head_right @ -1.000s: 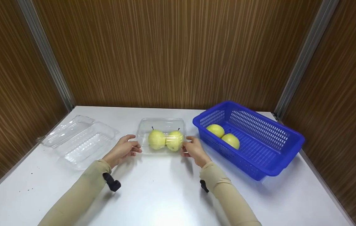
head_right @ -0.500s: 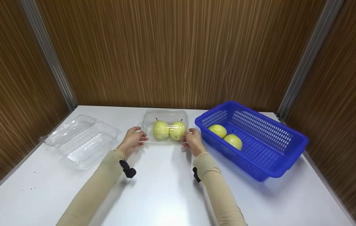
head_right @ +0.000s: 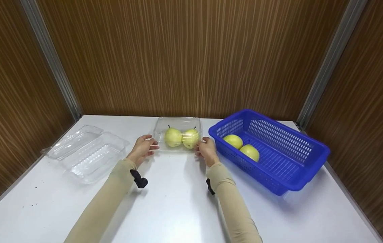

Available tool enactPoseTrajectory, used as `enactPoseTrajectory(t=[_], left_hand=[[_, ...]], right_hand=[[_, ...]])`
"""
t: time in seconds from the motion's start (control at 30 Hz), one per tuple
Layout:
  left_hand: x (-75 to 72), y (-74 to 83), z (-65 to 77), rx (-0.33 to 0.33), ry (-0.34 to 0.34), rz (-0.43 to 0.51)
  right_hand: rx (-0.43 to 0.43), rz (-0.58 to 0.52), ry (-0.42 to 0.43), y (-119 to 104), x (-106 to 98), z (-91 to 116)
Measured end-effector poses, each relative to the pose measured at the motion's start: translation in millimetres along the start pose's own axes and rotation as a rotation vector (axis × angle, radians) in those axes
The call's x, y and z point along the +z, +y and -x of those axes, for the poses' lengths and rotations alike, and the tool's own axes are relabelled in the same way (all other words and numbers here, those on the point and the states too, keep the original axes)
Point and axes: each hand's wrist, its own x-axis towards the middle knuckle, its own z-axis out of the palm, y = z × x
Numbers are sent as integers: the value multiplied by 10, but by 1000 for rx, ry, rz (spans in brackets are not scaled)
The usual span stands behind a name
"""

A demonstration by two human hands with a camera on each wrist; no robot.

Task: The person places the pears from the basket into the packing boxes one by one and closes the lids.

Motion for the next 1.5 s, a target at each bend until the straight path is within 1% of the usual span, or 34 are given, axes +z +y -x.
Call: enactPoseTrajectory(t=[0.07, 0.13, 0.2, 0.3, 0.37, 0.43, 0.5, 0.6, 0.67, 0.73, 0.8, 0.87, 0.93, 1.03, 1.13, 1.23, 1.33, 1.5], left_hand=[[-25, -11, 15, 1, -7, -13], [-45, -21, 48, 13, -19, -59], [-55, -34, 92, 46, -15, -170], [-83, -31, 188, 113, -3, -389], [-120, -7, 249, 146, 9, -521], [-175, 39, 306, 170, 6, -611], [-237, 91, 355, 184, 8, -674], [-333, 166, 446, 223, 32, -784], [-389, 200, 521, 268, 53, -857], [-445, 220, 603, 333, 86, -937], [-502, 218, 684, 401, 128, -1013], [-564, 206, 761, 452, 177, -1092], [-629, 191, 826, 475, 222, -1169], [-720, 161, 894, 469, 274, -1272], [-798, 123, 922, 456, 312, -1344], [-860, 92, 941, 445, 340, -1383], [-910, 75, 969, 433, 356, -1391], [-1014, 45, 1028, 472, 396, -1374]], right_hand=[[1, 17, -24, 13, -1, 27], [-4, 54, -39, 30, -10, 64], [-19, 108, -51, 49, -22, 108], [-46, 222, -69, 63, -53, 179], [-63, 291, -84, 63, -76, 231], [-83, 353, -107, 57, -105, 285], [-110, 406, -116, 54, -130, 335], [-173, 470, -118, 49, -156, 398], [-224, 522, -104, 47, -171, 433], [-282, 578, -85, 44, -184, 465], [-337, 642, -74, 41, -197, 500], [-385, 695, -71, 43, -207, 531], [-422, 732, -74, 46, -216, 561], [-455, 760, -77, 57, -228, 594], [-494, 775, -67, 71, -237, 617], [-539, 784, -67, 95, -245, 630], [-574, 800, -70, 123, -268, 638], [-554, 804, -72, 145, -309, 658]])
